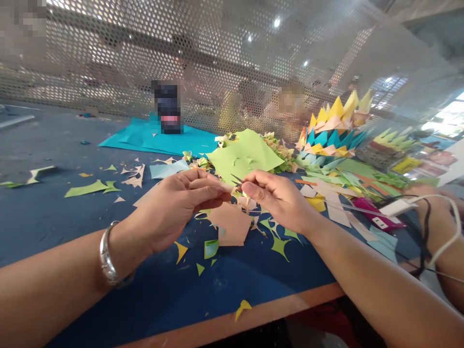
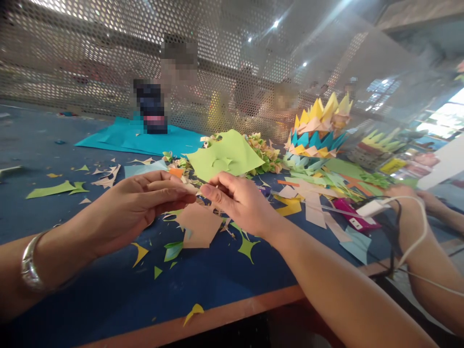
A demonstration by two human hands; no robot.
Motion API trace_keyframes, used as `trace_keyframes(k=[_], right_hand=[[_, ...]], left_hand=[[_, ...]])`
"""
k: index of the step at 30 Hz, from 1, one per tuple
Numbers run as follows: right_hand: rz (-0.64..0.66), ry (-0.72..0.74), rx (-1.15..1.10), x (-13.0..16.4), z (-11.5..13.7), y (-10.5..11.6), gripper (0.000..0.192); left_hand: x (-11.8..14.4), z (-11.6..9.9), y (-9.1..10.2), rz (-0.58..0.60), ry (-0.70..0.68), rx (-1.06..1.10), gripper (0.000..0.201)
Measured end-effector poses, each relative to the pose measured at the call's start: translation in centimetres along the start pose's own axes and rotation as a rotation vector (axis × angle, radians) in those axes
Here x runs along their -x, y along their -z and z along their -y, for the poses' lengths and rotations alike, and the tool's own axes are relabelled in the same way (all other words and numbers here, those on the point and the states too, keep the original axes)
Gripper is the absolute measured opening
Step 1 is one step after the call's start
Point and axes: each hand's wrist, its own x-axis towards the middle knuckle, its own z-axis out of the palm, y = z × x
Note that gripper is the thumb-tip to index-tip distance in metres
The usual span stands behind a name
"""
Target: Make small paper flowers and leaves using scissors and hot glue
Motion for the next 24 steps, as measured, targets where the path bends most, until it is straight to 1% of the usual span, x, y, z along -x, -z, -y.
trace_keyframes(k=[5,10,14,24], right_hand=[[-0.006,0.017,0.108,0.02,-0.12,-0.11,0.035],[0.01,0.04,0.174,0.03,0.06,-0.14,0.041],[0.008,0.061,0.183,0.09,0.22,-0.18,0.044],[0.01,0.078,0.201,0.18,0.26,-0.09,0.045]], left_hand=[[0.06,-0.03,0.07,0.002,-0.004,0.002,0.014],[0.18,-0.14,-0.21,0.004,0.006,-0.001,0.016],[0.36,-0.26,-0.36,0.013,0.002,-0.009,0.015],[0.64,-0.33,-0.49,0.03,-0.019,-0.048,0.019]])
